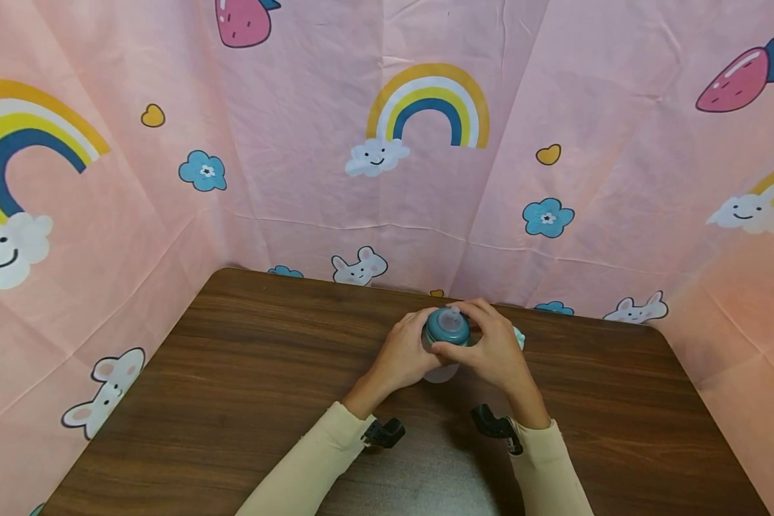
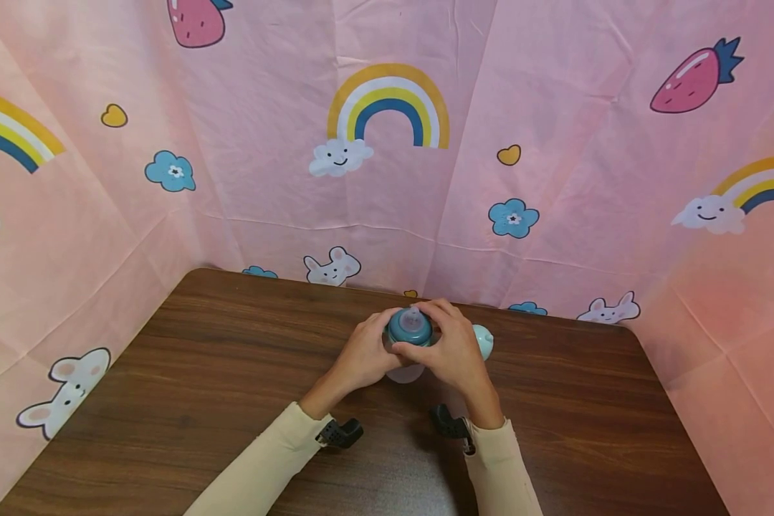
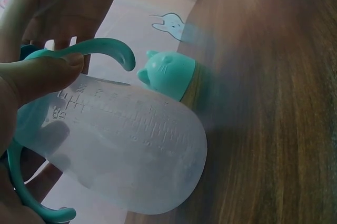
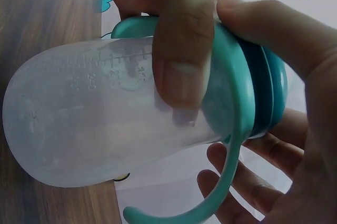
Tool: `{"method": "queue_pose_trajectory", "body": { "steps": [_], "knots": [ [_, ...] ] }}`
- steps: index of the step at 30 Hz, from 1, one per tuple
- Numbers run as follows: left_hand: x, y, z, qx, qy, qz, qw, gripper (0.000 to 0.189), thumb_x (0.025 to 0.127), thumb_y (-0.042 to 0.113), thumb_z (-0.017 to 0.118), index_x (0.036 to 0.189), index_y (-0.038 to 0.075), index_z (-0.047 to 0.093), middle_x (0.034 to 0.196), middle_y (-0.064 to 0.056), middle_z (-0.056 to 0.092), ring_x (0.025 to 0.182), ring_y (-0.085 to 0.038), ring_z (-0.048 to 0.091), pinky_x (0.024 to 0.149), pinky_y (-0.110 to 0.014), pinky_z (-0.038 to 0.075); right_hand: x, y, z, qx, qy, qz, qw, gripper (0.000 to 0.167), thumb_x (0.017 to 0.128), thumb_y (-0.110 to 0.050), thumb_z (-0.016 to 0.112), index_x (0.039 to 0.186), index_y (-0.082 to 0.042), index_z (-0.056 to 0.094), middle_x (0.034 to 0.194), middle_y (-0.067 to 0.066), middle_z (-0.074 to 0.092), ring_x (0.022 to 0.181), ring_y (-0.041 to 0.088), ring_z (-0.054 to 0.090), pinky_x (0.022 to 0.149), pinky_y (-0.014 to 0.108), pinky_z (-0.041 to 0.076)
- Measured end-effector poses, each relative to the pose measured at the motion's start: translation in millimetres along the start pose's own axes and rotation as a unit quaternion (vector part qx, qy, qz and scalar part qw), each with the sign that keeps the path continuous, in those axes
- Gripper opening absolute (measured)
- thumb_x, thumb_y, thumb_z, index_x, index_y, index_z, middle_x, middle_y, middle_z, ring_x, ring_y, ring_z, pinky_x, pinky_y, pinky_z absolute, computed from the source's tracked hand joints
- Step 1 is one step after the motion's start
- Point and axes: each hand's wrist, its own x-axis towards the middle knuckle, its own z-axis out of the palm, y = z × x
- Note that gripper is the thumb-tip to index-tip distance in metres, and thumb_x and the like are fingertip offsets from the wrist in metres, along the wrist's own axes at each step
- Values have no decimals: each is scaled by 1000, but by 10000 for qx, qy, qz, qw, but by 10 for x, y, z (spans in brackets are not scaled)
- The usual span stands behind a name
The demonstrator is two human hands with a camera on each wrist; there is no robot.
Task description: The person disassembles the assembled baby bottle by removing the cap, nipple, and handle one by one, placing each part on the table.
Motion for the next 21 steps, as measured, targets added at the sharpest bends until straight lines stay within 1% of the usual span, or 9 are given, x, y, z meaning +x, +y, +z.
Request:
{"method": "queue_pose_trajectory", "body": {
  "steps": [6, 11, 15, 18, 21],
  "knots": [
    [0, 0, 1, -52, -47, -94, 9999, 78, 90, 20, 93, 156, 1, 56, 148, -19, 64, 136, -38, 59, 114, -61, 48, 7, 1, -14, 100, -148, 8, 9998, 67, 83, -29, 99, 142, -9, 74, 128, 4, 71, 112, 23, 69, 94, 50, 62],
    [4, -14, 12, -9, 30, -36, 10000, 76, 90, 21, 92, 154, 1, 58, 146, -18, 65, 134, -37, 60, 112, -60, 49, 12, 3, -12, 153, -255, 112, 9995, 72, 85, -30, 97, 148, -9, 69, 131, 7, 70, 114, 27, 69, 96, 53, 61],
    [7, -16, 19, 33, 86, -17, 10000, 74, 89, 19, 93, 153, 1, 59, 144, -18, 67, 133, -36, 61, 112, -60, 49, 9, 3, -24, 209, -293, 162, 9992, 78, 85, -29, 97, 153, -8, 64, 131, 10, 69, 115, 29, 69, 97, 54, 61],
    [9, -13, 23, 60, 108, -21, 9999, 74, 88, 17, 94, 152, 1, 60, 143, -18, 67, 133, -36, 61, 112, -59, 50, 5, -4, -49, 255, -310, 208, 9990, 82, 82, -29, 99, 153, -9, 63, 131, 10, 67, 115, 29, 69, 99, 54, 61],
    [11, -11, 25, 86, 128, -36, 9999, 74, 88, 18, 94, 152, 1, 60, 143, -17, 68, 133, -35, 61, 112, -59, 50, 1, -15, -82, 237, -310, 254, 9989, 81, 81, -30, 101, 151, -9, 65, 129, 10, 66, 115, 30, 69, 99, 55, 61]
  ]
}}
